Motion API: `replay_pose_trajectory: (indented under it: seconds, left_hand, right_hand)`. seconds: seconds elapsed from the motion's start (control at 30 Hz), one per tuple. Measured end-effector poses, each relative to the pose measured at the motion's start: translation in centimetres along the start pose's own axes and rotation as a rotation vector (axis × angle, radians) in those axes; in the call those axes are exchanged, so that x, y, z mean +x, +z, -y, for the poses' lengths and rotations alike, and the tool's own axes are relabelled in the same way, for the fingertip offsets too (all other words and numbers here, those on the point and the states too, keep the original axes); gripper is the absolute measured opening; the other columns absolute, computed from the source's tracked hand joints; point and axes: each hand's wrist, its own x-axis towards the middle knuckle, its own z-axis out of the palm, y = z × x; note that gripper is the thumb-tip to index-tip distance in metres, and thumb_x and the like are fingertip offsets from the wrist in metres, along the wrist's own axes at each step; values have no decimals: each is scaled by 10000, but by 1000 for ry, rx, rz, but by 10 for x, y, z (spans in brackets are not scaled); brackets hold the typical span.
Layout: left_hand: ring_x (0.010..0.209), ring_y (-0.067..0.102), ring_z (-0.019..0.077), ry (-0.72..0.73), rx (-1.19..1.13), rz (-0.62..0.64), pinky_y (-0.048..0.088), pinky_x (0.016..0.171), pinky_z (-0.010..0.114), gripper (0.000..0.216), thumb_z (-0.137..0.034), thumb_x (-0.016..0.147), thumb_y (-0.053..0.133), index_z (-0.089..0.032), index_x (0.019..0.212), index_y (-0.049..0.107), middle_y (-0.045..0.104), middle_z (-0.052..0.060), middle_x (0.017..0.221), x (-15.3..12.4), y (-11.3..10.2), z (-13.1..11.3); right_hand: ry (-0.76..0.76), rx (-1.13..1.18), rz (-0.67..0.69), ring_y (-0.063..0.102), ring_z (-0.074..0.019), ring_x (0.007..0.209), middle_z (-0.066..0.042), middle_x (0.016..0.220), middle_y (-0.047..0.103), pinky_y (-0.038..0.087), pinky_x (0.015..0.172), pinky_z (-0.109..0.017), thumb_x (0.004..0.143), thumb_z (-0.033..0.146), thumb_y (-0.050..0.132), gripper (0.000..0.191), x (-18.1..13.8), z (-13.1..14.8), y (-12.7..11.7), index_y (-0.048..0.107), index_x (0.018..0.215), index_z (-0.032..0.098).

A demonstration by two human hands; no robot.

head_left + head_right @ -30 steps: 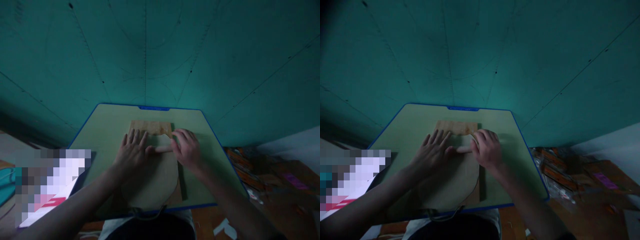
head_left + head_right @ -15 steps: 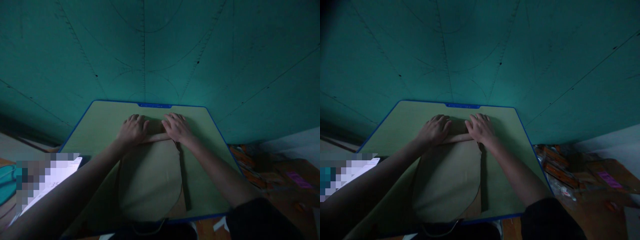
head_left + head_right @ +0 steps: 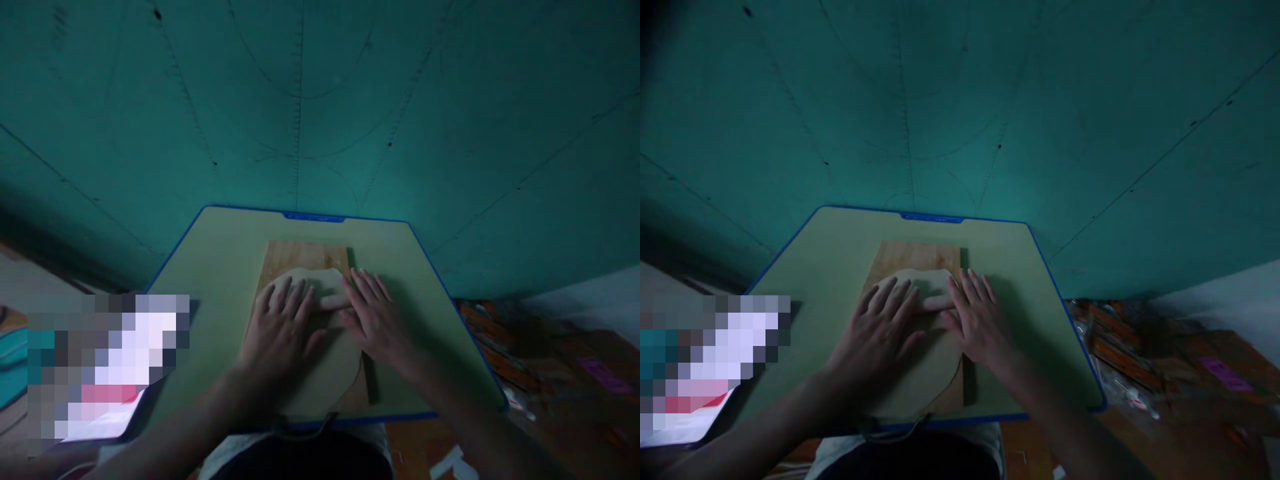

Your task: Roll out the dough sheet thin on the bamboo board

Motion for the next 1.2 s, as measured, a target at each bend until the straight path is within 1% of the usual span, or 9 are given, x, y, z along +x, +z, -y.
replay_pose_trajectory:
  seconds: [0.13, 0.33, 0.47, 0.57, 0.67, 0.77, 0.9, 1.07, 1.2]
  left_hand:
    - [1442, 406, 401, -99, -14, 93, 298, 1181, 575, 712, -636, 1005, 351, -120, 1482, 463, 499, 199, 1526, 21, -2, 4]
    - [1463, 378, 391, -241, 28, 121, 325, 1158, 535, 709, -622, 1014, 338, -100, 1475, 468, 460, 234, 1545, 72, 4, 37]
    - [1342, 510, 369, -265, -14, 142, 431, 1059, 494, 569, -521, 1035, 355, -82, 1319, 581, 557, 249, 1420, 102, 7, 61]
    - [1210, 601, 333, -277, -18, 112, 480, 991, 467, 479, -456, 1040, 356, -104, 1205, 636, 642, 211, 1277, 114, 5, 70]
    - [1206, 613, 331, -294, 5, 65, 495, 978, 470, 467, -447, 1040, 354, -115, 1206, 636, 652, 204, 1282, 99, 0, 62]
    - [1364, 508, 375, -290, 41, 18, 438, 1075, 531, 501, -497, 1012, 437, -113, 1289, 597, 579, 231, 1420, 60, 1, 41]
    - [1446, 423, 391, -95, 60, 3, 409, 1127, 544, 369, -384, 1006, 503, -128, 1241, 629, 512, 239, 1501, 11, -1, 23]
    - [1412, 485, 346, 39, 48, 29, 451, 1116, 515, 283, -231, 998, 485, -171, 1236, 626, 552, 181, 1485, -22, -20, 45]
    - [1350, 558, 316, 52, 57, 17, 474, 1095, 498, 389, -316, 1035, 400, -159, 1359, 549, 619, 173, 1414, -39, -24, 65]
  right_hand:
    - [27, -11, -8, 412, -355, 1454, -216, 1542, 482, 285, 1203, -553, 1040, 400, 340, 575, 19, -7, 9, 499, 1488, 77]
    - [109, -27, 36, 435, -308, 1443, -163, 1528, 520, 237, 1223, -515, 1035, 367, 367, 511, 90, -18, 24, 557, 1454, 144]
    - [160, 27, 150, 437, -289, 1443, -153, 1544, 502, 253, 1220, -483, 1031, 381, 396, 505, 136, -28, 26, 553, 1458, 162]
    - [183, 51, 165, 443, -288, 1436, -164, 1541, 498, 278, 1207, -475, 1034, 374, 384, 503, 150, -30, 24, 553, 1452, 150]
    - [166, 24, 73, 433, -302, 1440, -178, 1538, 498, 264, 1210, -500, 1037, 379, 384, 492, 130, -22, 19, 580, 1421, 142]
    - [95, 23, -26, 401, -327, 1460, -195, 1555, 471, 258, 1209, -554, 1038, 397, 392, 501, 81, -12, 16, 568, 1432, 143]
    - [31, 93, -66, 409, -322, 1452, -180, 1558, 464, 361, 1169, -547, 1029, 393, 413, 481, 21, -4, 7, 578, 1421, 168]
    - [20, 208, -36, 553, -283, 1321, -144, 1428, 596, 511, 1058, -470, 1033, 351, 413, 381, -1, 16, -16, 692, 1245, 201]
    - [-41, 214, 22, 541, -310, 1348, -169, 1468, 572, 486, 1100, -483, 1039, 415, 414, 467, 8, 40, -17, 630, 1364, 158]
